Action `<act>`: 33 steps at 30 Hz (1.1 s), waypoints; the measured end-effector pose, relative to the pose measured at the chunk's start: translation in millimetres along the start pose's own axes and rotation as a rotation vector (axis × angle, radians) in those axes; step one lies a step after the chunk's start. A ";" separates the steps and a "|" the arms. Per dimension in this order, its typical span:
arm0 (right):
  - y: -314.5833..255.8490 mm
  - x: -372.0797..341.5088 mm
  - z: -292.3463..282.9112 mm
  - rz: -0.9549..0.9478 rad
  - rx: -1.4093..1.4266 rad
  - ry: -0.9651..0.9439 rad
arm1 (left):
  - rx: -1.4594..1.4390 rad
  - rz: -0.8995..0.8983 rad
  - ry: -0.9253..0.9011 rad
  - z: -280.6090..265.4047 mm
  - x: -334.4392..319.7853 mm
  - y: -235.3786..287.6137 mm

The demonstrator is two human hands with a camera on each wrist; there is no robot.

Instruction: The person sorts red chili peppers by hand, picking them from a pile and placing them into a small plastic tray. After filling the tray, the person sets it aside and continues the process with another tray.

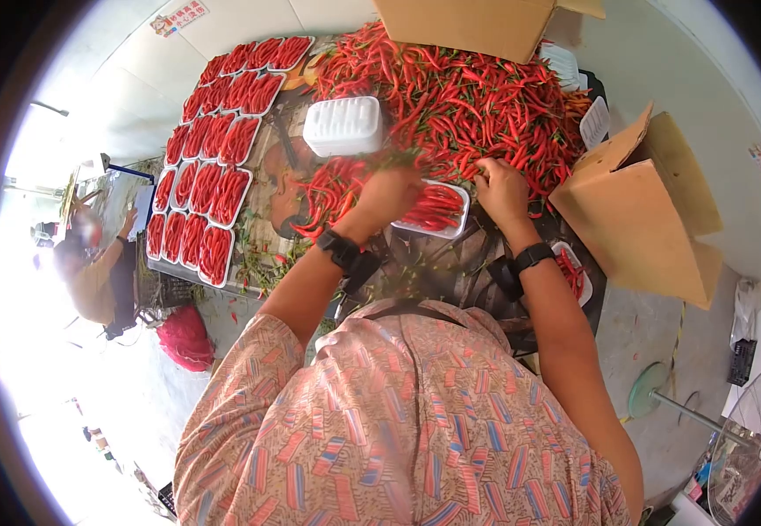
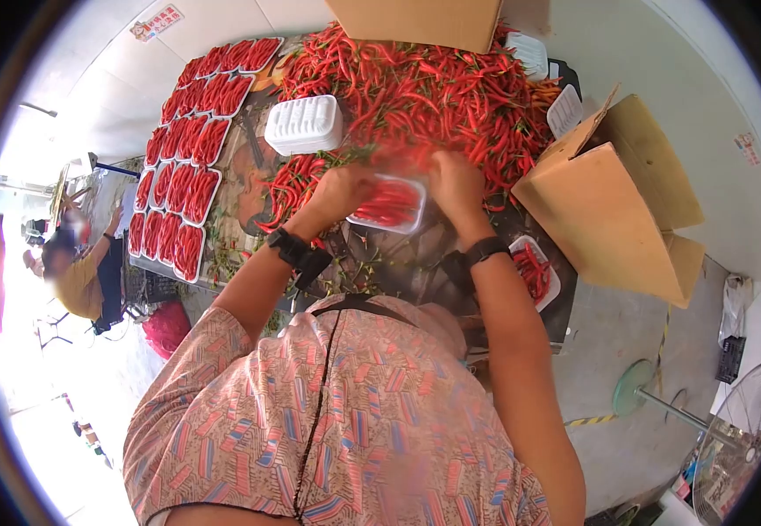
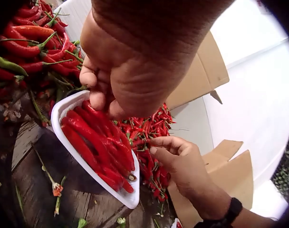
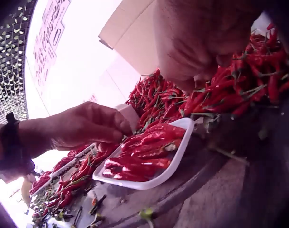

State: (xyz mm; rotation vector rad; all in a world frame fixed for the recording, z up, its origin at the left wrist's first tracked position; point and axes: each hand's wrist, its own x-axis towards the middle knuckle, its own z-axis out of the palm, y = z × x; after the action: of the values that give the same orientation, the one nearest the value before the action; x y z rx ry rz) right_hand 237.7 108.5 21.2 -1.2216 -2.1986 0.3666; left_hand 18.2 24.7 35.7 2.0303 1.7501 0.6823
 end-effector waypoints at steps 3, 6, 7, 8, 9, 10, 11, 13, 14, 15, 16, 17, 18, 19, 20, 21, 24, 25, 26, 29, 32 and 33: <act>4.2 7.4 0.5 -0.017 -0.076 -0.033 | -0.029 0.005 0.038 -2.1 -1.1 -1.4; 8.2 12.5 8.1 -0.048 -0.176 -0.117 | -0.063 -0.011 0.071 -5.4 -4.7 0.6; 9.1 12.7 8.7 -0.050 -0.173 -0.118 | -0.077 -0.026 0.077 -5.6 -5.7 1.8; 10.3 12.3 9.0 -0.046 -0.204 -0.134 | -0.076 -0.029 0.077 -6.0 -6.3 2.5; 9.5 12.3 6.6 -0.042 -0.236 -0.149 | -0.076 -0.021 0.074 -6.6 -6.8 3.2; 10.1 11.7 2.1 -0.044 -0.236 -0.149 | -0.076 -0.012 0.072 -7.0 -6.7 4.0; 11.9 10.2 -4.7 -0.009 -0.150 -0.052 | -0.076 -0.012 0.075 -7.2 -6.0 5.2; 7.2 7.3 -26.0 -0.023 0.026 0.180 | -0.150 -0.029 0.031 -9.9 -3.9 14.3; 2.7 4.9 -38.3 -0.021 0.021 0.182 | -0.154 -0.024 0.030 -11.3 -1.3 20.5; -4.6 4.0 -52.2 0.135 0.201 0.180 | -0.219 -0.047 -0.006 -14.9 2.6 29.6; -7.7 3.2 -60.2 0.290 0.382 0.178 | -0.281 -0.069 -0.044 -15.4 6.3 36.6; 4.0 1.4 -55.9 0.355 0.540 0.161 | -0.282 -0.060 -0.043 -9.1 11.2 38.1; -0.3 0.0 -59.4 0.353 0.536 0.168 | -0.397 0.005 -0.028 -4.2 17.3 42.3; -7.3 -3.6 -61.7 0.502 0.840 0.147 | -0.510 0.069 -0.013 -0.1 22.6 46.1; -12.2 -6.7 -63.9 0.649 1.146 0.120 | -0.509 0.076 -0.012 3.6 26.1 49.2; -9.4 -10.3 -59.1 0.634 1.253 0.088 | -0.625 -0.050 -0.050 -3.1 28.4 62.6; -26.5 -15.4 -55.4 0.664 1.402 0.078 | -0.840 -0.171 -0.056 -11.7 28.4 81.4; -27.6 -15.4 -53.9 0.646 1.428 0.027 | -0.945 -0.166 -0.022 -13.4 27.8 84.4; -30.7 -15.9 -52.5 0.643 1.433 0.035 | -0.940 -0.162 -0.026 -16.2 26.6 86.5; -44.9 -15.0 -48.4 0.659 1.495 0.048 | -1.056 -0.139 -0.003 -25.2 21.5 90.2; -45.2 -14.8 -38.0 0.586 1.504 0.015 | -0.999 -0.085 0.075 -31.2 16.2 93.9; -45.8 -14.6 -36.3 0.583 1.507 0.017 | -0.964 -0.048 0.096 -31.7 15.0 94.0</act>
State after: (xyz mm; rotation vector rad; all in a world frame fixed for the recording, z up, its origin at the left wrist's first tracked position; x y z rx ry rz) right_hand 234.9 69.9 67.4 -0.8146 -0.8671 1.7681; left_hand 77.2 23.7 116.8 1.2856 1.1316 1.2981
